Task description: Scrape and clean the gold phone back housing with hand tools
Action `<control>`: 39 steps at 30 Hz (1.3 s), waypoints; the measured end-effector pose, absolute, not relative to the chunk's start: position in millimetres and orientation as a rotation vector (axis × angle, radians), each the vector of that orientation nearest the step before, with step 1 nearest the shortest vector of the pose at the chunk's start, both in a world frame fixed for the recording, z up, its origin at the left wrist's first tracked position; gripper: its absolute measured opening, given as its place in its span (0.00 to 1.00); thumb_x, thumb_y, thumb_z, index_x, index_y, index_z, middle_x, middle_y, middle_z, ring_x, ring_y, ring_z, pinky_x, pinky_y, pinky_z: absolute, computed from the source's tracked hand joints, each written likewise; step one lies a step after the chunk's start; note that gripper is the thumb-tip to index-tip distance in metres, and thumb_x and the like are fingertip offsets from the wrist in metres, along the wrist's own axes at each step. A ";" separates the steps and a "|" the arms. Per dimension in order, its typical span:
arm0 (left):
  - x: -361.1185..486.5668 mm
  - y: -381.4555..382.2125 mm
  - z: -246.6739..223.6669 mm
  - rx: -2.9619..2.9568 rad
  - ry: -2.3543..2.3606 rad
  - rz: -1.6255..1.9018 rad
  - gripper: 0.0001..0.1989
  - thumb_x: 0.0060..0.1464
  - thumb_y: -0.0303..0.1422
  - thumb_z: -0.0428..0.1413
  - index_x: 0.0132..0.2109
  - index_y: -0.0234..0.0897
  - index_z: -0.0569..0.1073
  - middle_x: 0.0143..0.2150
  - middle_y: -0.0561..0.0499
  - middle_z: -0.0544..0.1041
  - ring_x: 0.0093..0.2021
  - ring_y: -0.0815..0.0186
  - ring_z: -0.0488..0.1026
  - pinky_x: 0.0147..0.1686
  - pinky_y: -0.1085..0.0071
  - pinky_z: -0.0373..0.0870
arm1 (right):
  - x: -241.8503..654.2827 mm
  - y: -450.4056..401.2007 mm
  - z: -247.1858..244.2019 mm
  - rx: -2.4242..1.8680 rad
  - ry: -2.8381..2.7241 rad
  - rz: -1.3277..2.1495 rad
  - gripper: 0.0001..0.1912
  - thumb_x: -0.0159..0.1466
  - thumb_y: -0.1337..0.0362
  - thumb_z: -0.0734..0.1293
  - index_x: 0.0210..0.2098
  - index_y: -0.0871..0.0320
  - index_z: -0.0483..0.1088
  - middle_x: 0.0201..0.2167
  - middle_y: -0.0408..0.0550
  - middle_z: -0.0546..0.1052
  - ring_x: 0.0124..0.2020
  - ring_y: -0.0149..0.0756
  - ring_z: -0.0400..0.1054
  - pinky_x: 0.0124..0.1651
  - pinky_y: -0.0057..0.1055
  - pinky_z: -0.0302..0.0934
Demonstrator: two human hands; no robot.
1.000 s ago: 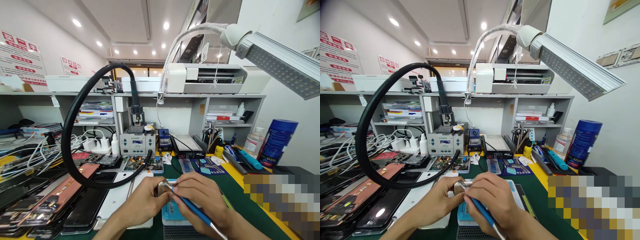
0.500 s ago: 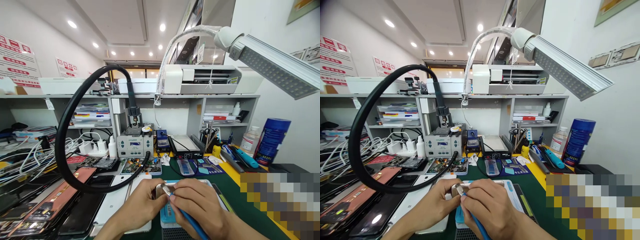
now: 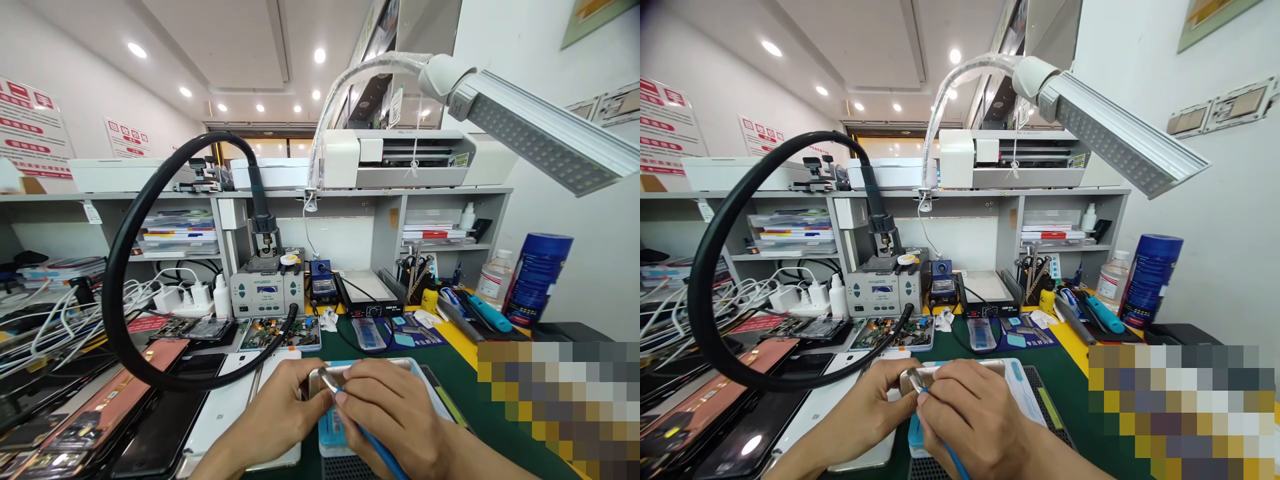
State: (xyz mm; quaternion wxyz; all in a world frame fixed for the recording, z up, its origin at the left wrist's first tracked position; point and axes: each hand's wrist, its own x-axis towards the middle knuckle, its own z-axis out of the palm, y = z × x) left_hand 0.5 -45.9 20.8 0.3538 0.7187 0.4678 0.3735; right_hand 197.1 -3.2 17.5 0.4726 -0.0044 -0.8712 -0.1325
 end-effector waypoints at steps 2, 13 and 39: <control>1.0 -45.7 21.3 1.856 1.212 0.968 0.14 0.61 0.36 0.54 0.29 0.40 0.61 0.27 0.60 0.56 0.31 0.71 0.52 0.29 0.75 0.52 | 195.9 -2.7 15.1 0.008 -2.102 -0.336 0.08 0.61 0.76 0.66 0.40 0.63 0.72 0.29 0.51 0.79 0.36 0.39 0.74 0.42 0.38 0.74; 1.7 -47.9 21.6 1.856 1.229 0.958 0.13 0.62 0.35 0.53 0.29 0.40 0.61 0.27 0.60 0.56 0.31 0.70 0.52 0.29 0.75 0.52 | 195.7 -1.1 9.9 0.013 -2.078 -0.306 0.07 0.57 0.78 0.66 0.35 0.66 0.72 0.28 0.53 0.76 0.35 0.40 0.73 0.41 0.39 0.73; 0.6 -42.7 18.8 1.882 1.288 0.923 0.13 0.60 0.40 0.54 0.29 0.40 0.65 0.28 0.60 0.62 0.31 0.69 0.57 0.33 0.76 0.59 | 193.0 2.3 8.7 -0.008 -2.009 -0.419 0.07 0.56 0.76 0.62 0.32 0.60 0.67 0.24 0.46 0.72 0.29 0.35 0.69 0.38 0.35 0.71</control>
